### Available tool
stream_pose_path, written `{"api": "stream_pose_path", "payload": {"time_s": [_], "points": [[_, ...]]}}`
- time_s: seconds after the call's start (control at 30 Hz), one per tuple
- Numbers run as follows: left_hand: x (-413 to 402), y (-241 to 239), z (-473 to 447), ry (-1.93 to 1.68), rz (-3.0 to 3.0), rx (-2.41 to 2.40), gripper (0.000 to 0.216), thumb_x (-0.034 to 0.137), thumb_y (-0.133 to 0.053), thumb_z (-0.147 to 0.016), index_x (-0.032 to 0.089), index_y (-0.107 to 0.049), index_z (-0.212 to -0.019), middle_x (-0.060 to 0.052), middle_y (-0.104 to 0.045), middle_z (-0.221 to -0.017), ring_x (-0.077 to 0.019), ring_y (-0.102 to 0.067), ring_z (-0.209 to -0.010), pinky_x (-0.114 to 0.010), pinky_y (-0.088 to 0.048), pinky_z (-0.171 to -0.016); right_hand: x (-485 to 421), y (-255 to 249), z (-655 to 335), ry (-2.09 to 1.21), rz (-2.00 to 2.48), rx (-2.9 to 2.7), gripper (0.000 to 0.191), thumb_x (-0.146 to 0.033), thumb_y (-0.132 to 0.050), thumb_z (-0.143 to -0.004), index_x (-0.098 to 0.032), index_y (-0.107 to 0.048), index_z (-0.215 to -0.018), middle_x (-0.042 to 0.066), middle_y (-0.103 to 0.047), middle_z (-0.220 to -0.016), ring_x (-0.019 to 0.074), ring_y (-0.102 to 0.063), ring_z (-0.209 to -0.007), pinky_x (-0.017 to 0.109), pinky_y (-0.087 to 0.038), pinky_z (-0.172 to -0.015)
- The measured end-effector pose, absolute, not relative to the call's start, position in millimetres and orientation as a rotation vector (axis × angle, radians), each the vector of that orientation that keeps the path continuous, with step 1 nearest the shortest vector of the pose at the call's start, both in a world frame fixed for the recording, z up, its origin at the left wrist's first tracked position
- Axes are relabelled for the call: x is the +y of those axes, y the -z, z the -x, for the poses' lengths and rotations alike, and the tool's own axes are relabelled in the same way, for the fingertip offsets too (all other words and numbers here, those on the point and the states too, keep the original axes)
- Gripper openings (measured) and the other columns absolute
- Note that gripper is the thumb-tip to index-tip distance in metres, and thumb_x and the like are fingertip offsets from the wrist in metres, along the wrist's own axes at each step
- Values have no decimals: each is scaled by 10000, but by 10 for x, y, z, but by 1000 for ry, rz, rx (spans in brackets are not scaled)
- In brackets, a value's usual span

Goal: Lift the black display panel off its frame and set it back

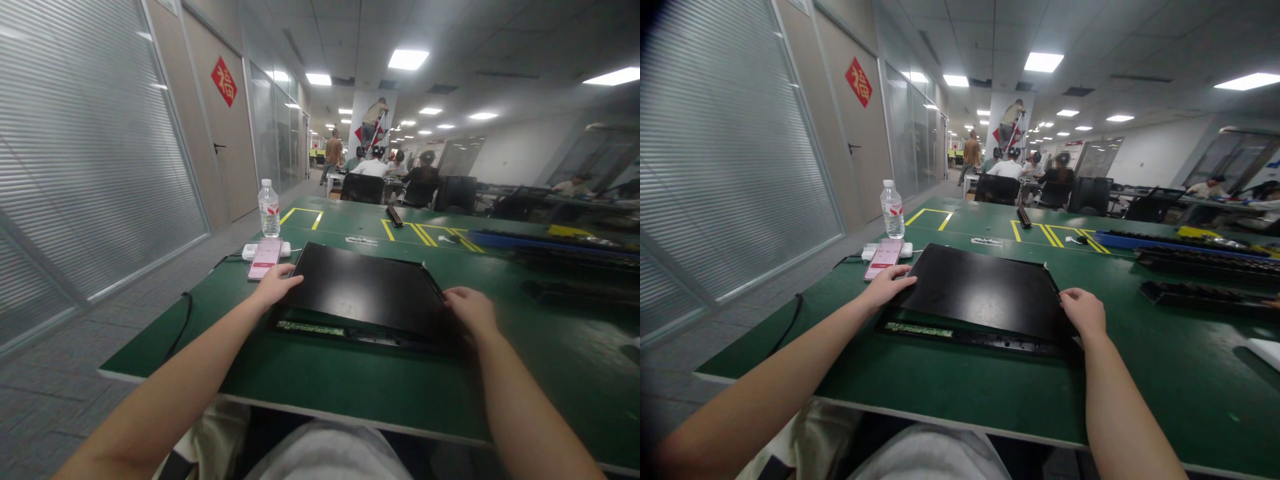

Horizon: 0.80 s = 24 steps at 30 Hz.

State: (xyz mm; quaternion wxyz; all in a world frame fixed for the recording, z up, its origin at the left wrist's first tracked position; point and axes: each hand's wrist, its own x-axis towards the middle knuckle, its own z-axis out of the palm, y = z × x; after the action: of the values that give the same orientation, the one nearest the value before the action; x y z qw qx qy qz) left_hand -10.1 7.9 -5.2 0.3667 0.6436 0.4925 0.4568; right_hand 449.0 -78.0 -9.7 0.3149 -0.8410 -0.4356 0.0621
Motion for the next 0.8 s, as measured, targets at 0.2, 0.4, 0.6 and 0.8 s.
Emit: {"api": "stream_pose_path", "payload": {"time_s": [0.2,0.4,0.6,0.8], "points": [[99,112,122,-1083,-1795,1305,467,536,-783,-622,174,-747,-913,-97,-758,-1016,-319,-668,-1016,-427,-506,-910,-797,70,-4465,-243,2174,-1089,296,-354,-554,-741,-221,-767,-898,55,-753,-758,256,-673,-844,325,-435,-673],[142,179,153,-966,-1934,1320,389,510,-743,-655,177,-742,-856,-75,-742,-943,-312,-655,-999,-421,-518,-880,-778,95,-4520,-276,2156,-1078,327,-367,-550,-719,-216,-767,-912,55,-752,-750,253,-666,-799,328,-437,-672],[203,231,186,-902,-2088,1447,382,504,-752,-633,185,-752,-842,-109,-701,-1137,-342,-583,-1169,-441,-488,-967,-768,117,-4540,-254,2128,-1112,331,-376,-554,-705,-210,-770,-893,62,-752,-746,250,-662,-780,328,-434,-657],[237,273,203,-852,-2095,1500,463,506,-762,-627,150,-753,-923,-157,-620,-1270,-353,-563,-1221,-446,-484,-1001,-775,101,-4525,-274,2139,-1098,318,-390,-561,-713,-220,-768,-884,56,-751,-748,250,-666,-806,330,-436,-673]]}}
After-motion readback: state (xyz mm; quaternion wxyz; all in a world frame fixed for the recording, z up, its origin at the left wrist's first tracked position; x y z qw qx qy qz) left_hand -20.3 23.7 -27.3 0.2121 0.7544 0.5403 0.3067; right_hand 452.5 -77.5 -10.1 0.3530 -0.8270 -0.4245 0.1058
